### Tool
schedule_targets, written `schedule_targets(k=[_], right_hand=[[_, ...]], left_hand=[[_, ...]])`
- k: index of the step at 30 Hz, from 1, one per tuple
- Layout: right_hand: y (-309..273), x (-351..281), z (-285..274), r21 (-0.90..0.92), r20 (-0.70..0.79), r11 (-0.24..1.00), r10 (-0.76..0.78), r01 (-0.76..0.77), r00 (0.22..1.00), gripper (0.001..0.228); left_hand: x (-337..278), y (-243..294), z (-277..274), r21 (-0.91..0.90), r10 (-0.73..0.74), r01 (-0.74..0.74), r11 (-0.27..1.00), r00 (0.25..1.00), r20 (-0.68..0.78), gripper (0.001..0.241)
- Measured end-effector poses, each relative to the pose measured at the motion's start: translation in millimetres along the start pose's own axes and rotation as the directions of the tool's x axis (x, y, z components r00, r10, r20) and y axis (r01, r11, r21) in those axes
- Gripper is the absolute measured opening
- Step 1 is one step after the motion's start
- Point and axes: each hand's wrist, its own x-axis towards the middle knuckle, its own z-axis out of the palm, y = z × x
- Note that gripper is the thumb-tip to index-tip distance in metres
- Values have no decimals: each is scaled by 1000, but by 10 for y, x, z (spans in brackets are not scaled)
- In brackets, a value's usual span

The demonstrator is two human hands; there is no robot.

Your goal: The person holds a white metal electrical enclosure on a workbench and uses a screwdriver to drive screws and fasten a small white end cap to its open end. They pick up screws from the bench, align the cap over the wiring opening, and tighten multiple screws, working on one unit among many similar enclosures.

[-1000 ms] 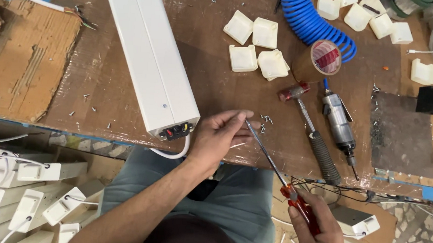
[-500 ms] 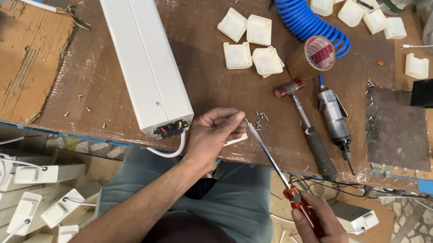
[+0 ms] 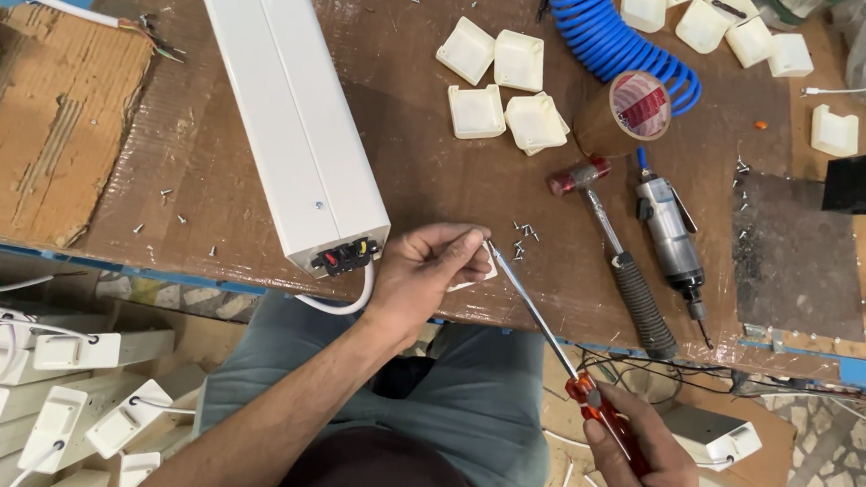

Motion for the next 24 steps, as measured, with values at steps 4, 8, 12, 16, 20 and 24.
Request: schedule_targets(k=[4, 8, 12, 16, 20, 24], right_hand=[[-31, -42, -12, -9, 31, 997, -79, 79, 996, 43], [26, -69, -11, -18, 44, 997, -69, 69, 997, 43], [-35, -91, 19, -46, 31, 996, -74, 75, 997, 42], [-130, -131, 40, -144, -14, 966, -217, 213, 976, 43], [-311, -189, 76, -391, -86, 855, -403, 341, 911, 43], [-238, -213, 76, -478, -109, 756, -556, 447, 824, 43]], left_hand=[[14, -23, -10, -37, -49, 48, 998, 998, -25, 24], [6, 13, 0, -89, -98, 94, 992, 994, -38, 24], [-17, 77, 3, -61, -125, 122, 991, 991, -40, 24], [-29, 89, 15, -24, -149, 148, 989, 988, -49, 24], [-28, 69, -7, 9, -142, 143, 990, 988, -60, 25], [-27, 53, -12, 37, -124, 126, 991, 990, -62, 26]])
